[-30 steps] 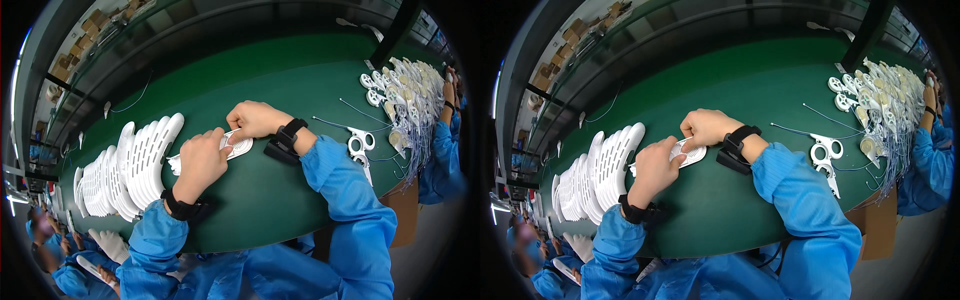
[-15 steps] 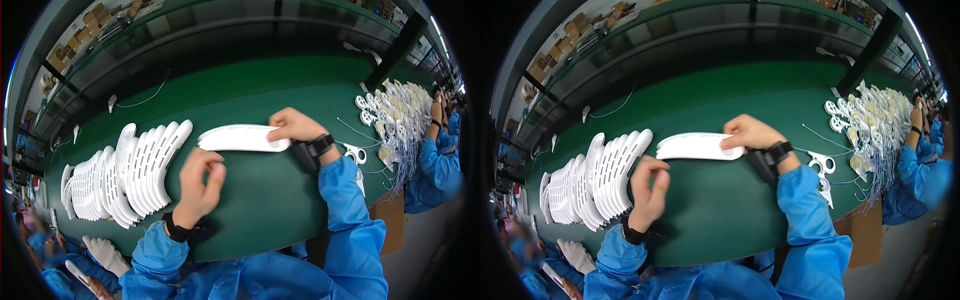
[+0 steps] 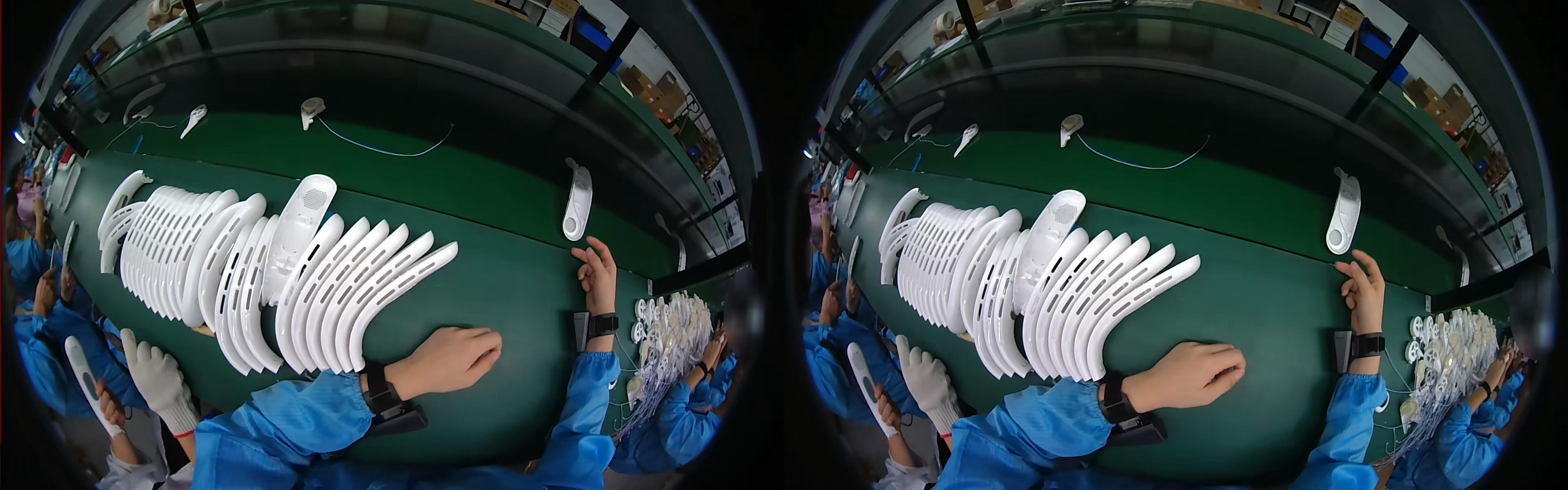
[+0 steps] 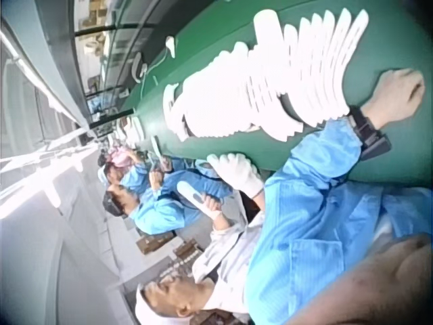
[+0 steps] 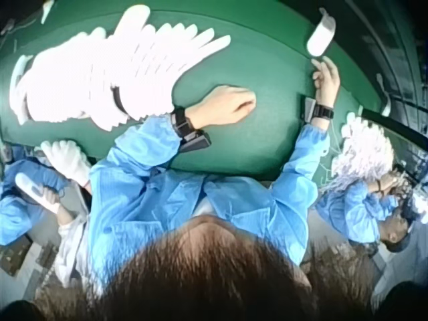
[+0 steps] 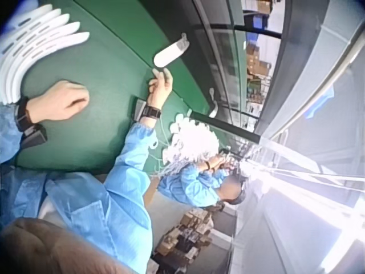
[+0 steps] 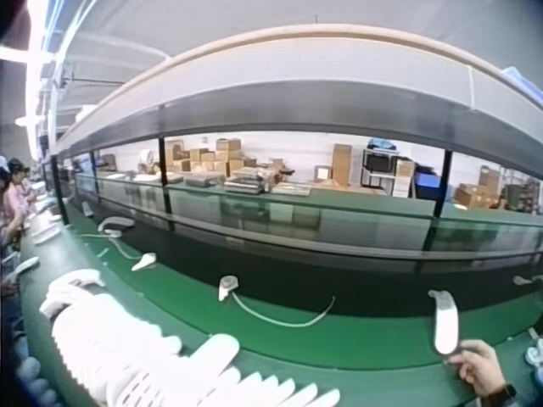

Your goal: Assembling white plastic components, involving placing mesh screens and internal parts into plastic housings.

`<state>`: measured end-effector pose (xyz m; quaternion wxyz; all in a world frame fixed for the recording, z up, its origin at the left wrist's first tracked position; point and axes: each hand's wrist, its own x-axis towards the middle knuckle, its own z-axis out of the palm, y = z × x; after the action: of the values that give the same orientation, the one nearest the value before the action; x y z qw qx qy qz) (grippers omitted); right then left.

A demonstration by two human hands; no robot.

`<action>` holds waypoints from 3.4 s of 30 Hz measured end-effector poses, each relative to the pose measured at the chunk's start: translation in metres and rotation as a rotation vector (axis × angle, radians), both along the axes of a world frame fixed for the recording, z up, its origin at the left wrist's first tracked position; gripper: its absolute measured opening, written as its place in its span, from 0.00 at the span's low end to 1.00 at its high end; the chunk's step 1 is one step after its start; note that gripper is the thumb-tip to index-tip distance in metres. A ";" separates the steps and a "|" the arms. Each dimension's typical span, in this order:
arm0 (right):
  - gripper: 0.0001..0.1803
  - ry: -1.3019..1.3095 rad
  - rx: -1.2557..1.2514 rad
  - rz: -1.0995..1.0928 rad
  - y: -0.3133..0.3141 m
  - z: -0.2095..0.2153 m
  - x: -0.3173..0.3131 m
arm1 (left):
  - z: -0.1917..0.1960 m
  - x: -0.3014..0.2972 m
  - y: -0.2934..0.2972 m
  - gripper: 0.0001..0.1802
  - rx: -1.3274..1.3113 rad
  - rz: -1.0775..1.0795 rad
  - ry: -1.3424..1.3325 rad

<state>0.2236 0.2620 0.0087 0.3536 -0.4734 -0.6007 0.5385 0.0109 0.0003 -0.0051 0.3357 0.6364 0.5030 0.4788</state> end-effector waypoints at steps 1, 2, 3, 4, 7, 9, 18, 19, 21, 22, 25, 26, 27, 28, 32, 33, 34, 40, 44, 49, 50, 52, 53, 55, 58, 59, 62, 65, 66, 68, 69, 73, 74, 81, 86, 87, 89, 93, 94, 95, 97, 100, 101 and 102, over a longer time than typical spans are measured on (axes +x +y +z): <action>0.16 0.018 0.008 0.019 0.004 -0.004 0.003 | 0.000 0.000 0.000 0.04 -0.005 0.001 0.017; 0.12 0.031 0.009 0.023 0.006 -0.008 0.005 | 0.002 -0.001 -0.001 0.04 -0.002 -0.006 0.016; 0.11 0.013 0.024 0.038 0.009 -0.013 0.006 | 0.001 0.000 0.000 0.04 -0.016 0.000 0.029; 0.11 -0.010 0.038 0.046 0.008 -0.013 0.008 | -0.001 0.002 0.001 0.04 -0.030 -0.001 0.038; 0.08 -0.064 0.058 0.072 0.003 -0.001 0.005 | -0.002 0.005 0.005 0.04 0.073 0.036 0.077; 0.08 -0.065 0.059 0.079 0.005 -0.004 0.004 | 0.003 0.005 0.006 0.04 -0.001 0.021 0.066; 0.06 -0.037 0.019 0.061 0.000 0.002 0.001 | 0.005 0.008 0.007 0.09 -0.109 0.044 0.025; 0.06 -0.036 0.022 0.056 -0.001 0.001 0.001 | 0.007 0.008 0.006 0.09 -0.107 0.042 0.036; 0.06 -0.026 0.024 0.068 -0.001 -0.001 -0.001 | 0.010 0.008 0.005 0.06 -0.103 0.044 0.077; 0.06 -0.026 0.023 0.083 -0.001 -0.001 -0.001 | 0.010 0.008 0.004 0.06 -0.100 0.036 0.084; 0.07 -0.029 -0.003 0.091 -0.002 -0.002 -0.004 | 0.008 0.008 0.005 0.03 -0.102 0.049 0.063; 0.07 -0.028 -0.007 0.083 -0.002 -0.001 -0.004 | 0.007 0.007 0.006 0.02 -0.096 0.044 0.068; 0.07 -0.040 0.000 0.085 -0.002 0.001 -0.003 | 0.007 0.008 0.005 0.02 -0.096 0.042 0.071; 0.07 -0.053 0.005 0.087 -0.001 0.002 -0.002 | 0.008 0.009 0.005 0.02 -0.107 0.039 0.070; 0.07 -0.074 0.007 0.095 -0.001 0.002 -0.004 | 0.013 0.007 0.005 0.02 -0.141 0.021 0.111; 0.07 -0.077 0.004 0.085 -0.001 0.002 -0.003 | 0.014 0.007 0.006 0.02 -0.161 0.025 0.126; 0.07 -0.070 0.003 0.093 0.000 0.001 -0.003 | 0.014 0.007 0.007 0.02 -0.163 0.014 0.122; 0.07 -0.086 0.020 0.098 0.001 0.001 -0.005 | 0.016 0.007 0.007 0.01 -0.190 0.016 0.111; 0.09 -0.109 0.010 0.090 0.001 0.001 -0.007 | 0.015 0.006 0.009 0.01 -0.180 0.007 0.116; 0.10 -0.131 0.033 0.120 0.003 -0.003 -0.005 | 0.013 0.007 0.009 0.02 -0.196 0.011 0.111; 0.10 -0.129 0.019 0.113 0.003 -0.002 -0.005 | 0.012 0.007 0.009 0.03 -0.203 0.007 0.100; 0.10 -0.149 0.039 0.102 0.002 0.004 -0.005 | 0.013 0.009 0.010 0.03 -0.198 -0.002 0.098; 0.10 -0.148 0.042 0.108 0.001 0.003 -0.004 | 0.013 0.010 0.010 0.03 -0.185 0.000 0.094; 0.10 -0.138 0.025 0.110 0.001 0.002 -0.005 | 0.014 0.010 0.012 0.03 -0.179 0.000 0.120; 0.09 -0.120 0.003 0.116 0.002 -0.001 -0.004 | 0.016 0.011 0.012 0.03 -0.184 0.003 0.148; 0.09 -0.104 -0.006 0.116 0.002 -0.003 -0.003 | 0.017 0.010 0.011 0.03 -0.198 0.002 0.159; 0.08 -0.071 0.008 0.122 0.002 -0.007 -0.005 | 0.015 0.010 0.009 0.03 -0.199 0.022 0.141; 0.08 -0.061 -0.015 0.108 -0.001 -0.003 -0.008 | 0.016 0.007 0.008 0.03 -0.189 0.002 0.127; 0.08 -0.060 -0.010 0.099 0.000 -0.004 -0.007 | 0.016 0.007 0.009 0.03 -0.188 -0.010 0.140; 0.08 -0.099 -0.002 0.085 0.000 0.000 -0.003 | 0.013 0.010 0.011 0.03 -0.191 -0.019 0.121; 0.08 -0.082 0.004 0.095 0.001 -0.002 -0.006 | 0.014 0.010 0.011 0.03 -0.181 -0.006 0.128; 0.08 -0.070 0.000 0.107 0.003 -0.004 -0.006 | 0.014 0.010 0.010 0.03 -0.166 0.004 0.143; 0.08 -0.073 -0.010 0.107 0.004 -0.003 -0.005 | 0.013 0.011 0.011 0.03 -0.168 -0.001 0.146; 0.07 -0.035 -0.006 0.114 0.005 -0.006 -0.004 | 0.017 0.012 0.012 0.03 -0.189 0.012 0.126; 0.08 0.080 0.043 0.200 -0.026 0.030 -0.027 | 0.015 0.012 0.008 0.05 -0.182 0.037 0.127; 0.07 0.118 0.110 0.253 -0.034 0.040 -0.031 | 0.013 0.011 0.009 0.05 -0.162 0.034 0.119; 0.07 0.104 0.238 0.324 -0.055 0.060 -0.037 | 0.005 0.007 0.006 0.05 -0.189 0.053 0.122; 0.10 -0.343 0.629 0.425 -0.107 0.108 0.018 | 0.008 0.010 0.005 0.04 -0.156 0.044 0.110; 0.15 -0.441 0.636 0.437 -0.115 0.107 0.042 | 0.010 0.012 0.006 0.04 -0.172 0.059 0.119; 0.17 -0.558 0.517 0.411 -0.126 0.113 0.068 | 0.011 0.013 0.007 0.04 -0.160 0.052 0.121; 0.23 -0.823 0.312 0.331 -0.141 0.120 0.128 | 0.015 0.014 0.009 0.04 -0.137 0.034 0.142; 0.27 -1.030 0.117 0.090 -0.166 0.110 0.196 | 0.012 0.019 0.013 0.04 -0.133 0.019 0.130; 0.26 -1.078 0.078 0.076 -0.170 0.104 0.198 | 0.012 0.018 0.014 0.04 -0.132 0.018 0.134; 0.26 -1.113 0.044 0.074 -0.171 0.093 0.198 | 0.013 0.013 0.012 0.03 -0.148 0.029 0.165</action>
<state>0.4212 0.0905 0.1012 -0.0263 -0.6573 -0.7243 0.2068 0.0236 0.0119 0.0079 0.3324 0.6397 0.5721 0.3910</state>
